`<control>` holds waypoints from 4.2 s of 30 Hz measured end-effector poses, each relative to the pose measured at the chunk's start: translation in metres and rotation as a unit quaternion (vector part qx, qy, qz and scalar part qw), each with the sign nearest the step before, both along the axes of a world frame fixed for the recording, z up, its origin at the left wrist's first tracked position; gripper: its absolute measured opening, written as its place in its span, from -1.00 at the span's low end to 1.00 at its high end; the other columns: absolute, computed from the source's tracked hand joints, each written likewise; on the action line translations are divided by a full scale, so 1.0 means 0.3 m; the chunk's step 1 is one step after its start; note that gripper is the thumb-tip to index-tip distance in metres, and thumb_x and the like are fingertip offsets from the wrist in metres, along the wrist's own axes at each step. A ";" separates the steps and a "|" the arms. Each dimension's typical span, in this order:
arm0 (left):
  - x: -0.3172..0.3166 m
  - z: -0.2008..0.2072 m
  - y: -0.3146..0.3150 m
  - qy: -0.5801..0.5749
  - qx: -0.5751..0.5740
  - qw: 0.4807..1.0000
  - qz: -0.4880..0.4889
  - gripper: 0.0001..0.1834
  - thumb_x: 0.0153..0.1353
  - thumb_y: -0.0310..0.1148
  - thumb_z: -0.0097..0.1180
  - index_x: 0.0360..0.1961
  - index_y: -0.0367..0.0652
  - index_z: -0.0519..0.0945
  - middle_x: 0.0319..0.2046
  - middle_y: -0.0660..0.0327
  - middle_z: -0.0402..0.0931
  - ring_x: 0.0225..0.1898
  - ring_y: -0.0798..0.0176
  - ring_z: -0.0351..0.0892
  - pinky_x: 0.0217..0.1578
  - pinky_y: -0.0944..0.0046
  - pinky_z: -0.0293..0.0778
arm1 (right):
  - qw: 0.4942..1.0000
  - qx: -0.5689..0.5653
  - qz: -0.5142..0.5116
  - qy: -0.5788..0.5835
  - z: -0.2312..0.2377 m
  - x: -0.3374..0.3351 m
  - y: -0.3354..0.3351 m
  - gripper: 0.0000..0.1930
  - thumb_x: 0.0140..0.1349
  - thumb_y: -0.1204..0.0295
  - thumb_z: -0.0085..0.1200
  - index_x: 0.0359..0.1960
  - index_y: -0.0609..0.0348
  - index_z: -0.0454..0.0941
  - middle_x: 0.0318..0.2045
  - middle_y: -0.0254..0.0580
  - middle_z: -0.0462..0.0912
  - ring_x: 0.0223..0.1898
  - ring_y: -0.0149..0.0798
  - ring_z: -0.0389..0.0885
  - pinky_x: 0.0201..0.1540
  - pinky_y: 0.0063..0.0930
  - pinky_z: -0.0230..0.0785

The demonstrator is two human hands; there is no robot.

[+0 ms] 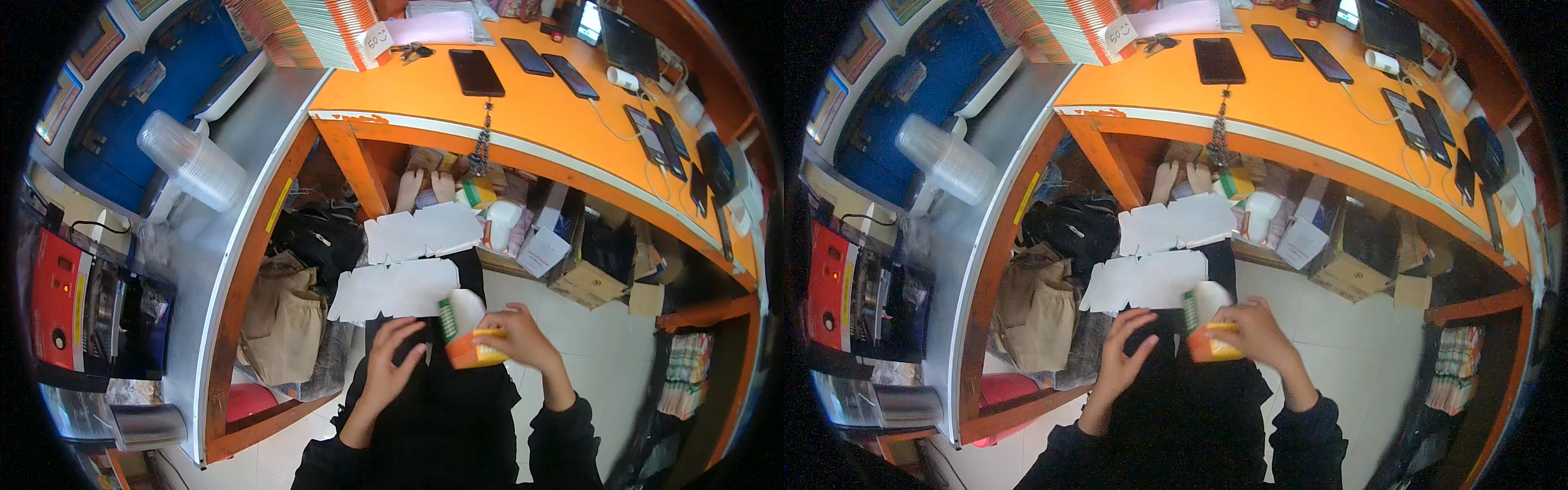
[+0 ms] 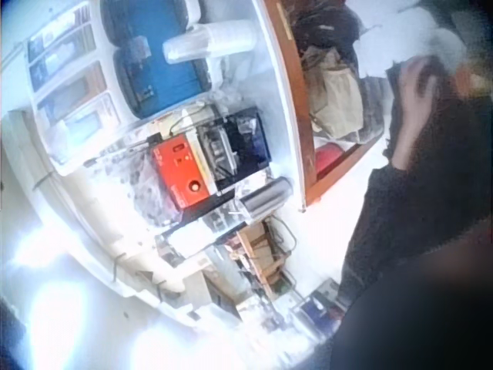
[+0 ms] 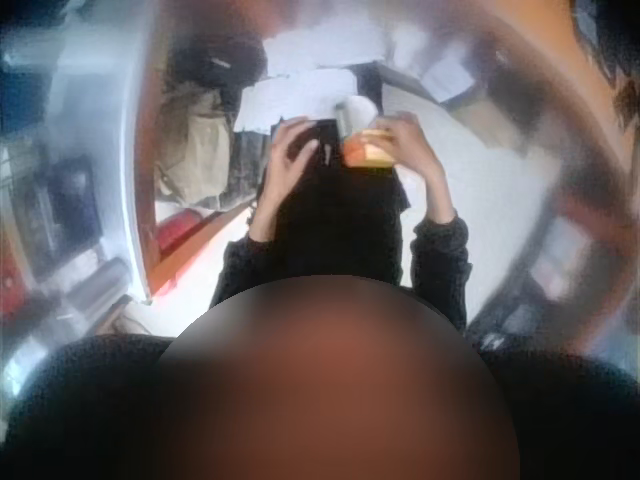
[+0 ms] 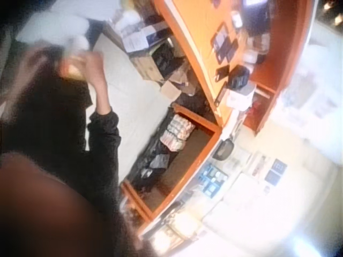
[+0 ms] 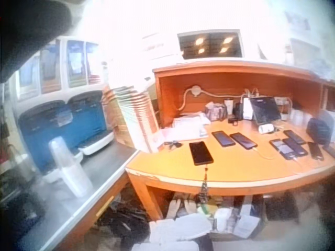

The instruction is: The person sits on the floor and assembles flat-packed paper food boxes by folding the sides and tucking in the tabs. They handle multiple boxes one at a time, folding them into shape and placing the finished boxes on the counter.

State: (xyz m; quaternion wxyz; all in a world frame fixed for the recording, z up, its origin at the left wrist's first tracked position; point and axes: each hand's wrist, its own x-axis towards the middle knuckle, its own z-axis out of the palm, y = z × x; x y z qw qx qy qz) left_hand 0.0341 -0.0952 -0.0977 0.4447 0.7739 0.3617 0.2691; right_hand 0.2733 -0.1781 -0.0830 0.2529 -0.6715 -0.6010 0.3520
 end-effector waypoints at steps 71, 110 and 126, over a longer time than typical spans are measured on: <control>-0.284 0.321 -0.340 -0.464 -0.201 0.846 0.168 -0.57 0.08 -0.52 0.19 -0.03 -0.33 0.34 -0.12 0.15 0.42 -0.08 0.33 0.41 -0.04 0.33 0.33 | 0.850 0.069 -0.359 0.379 -0.021 -0.318 -0.801 -0.40 -0.18 0.56 0.27 -0.01 0.37 0.34 -0.15 -0.09 0.52 -0.09 -0.24 0.47 0.03 -0.35 0.23; -0.436 0.431 -0.160 -0.516 -0.106 0.793 0.306 -0.45 0.15 -0.45 0.11 0.14 -0.28 0.20 0.04 0.14 0.31 0.09 0.24 0.30 0.12 0.23 0.19 | 0.919 0.039 -0.205 0.335 0.086 -0.246 -0.626 -0.65 -0.05 0.48 0.30 -0.21 0.33 0.50 -0.38 -0.27 0.61 -0.32 -0.39 0.55 -0.22 -0.46 0.41; 0.510 0.506 0.395 -0.429 -0.370 0.824 -0.016 -0.47 0.11 -0.43 0.17 0.09 -0.15 0.27 -0.04 0.24 0.38 -0.01 0.26 0.41 -0.01 0.22 0.38 | 0.573 0.414 -0.568 0.422 0.168 0.032 -0.752 -0.46 0.21 0.19 0.01 0.14 0.23 0.22 -0.03 -0.05 0.47 -0.11 -0.15 0.51 0.01 -0.30 0.35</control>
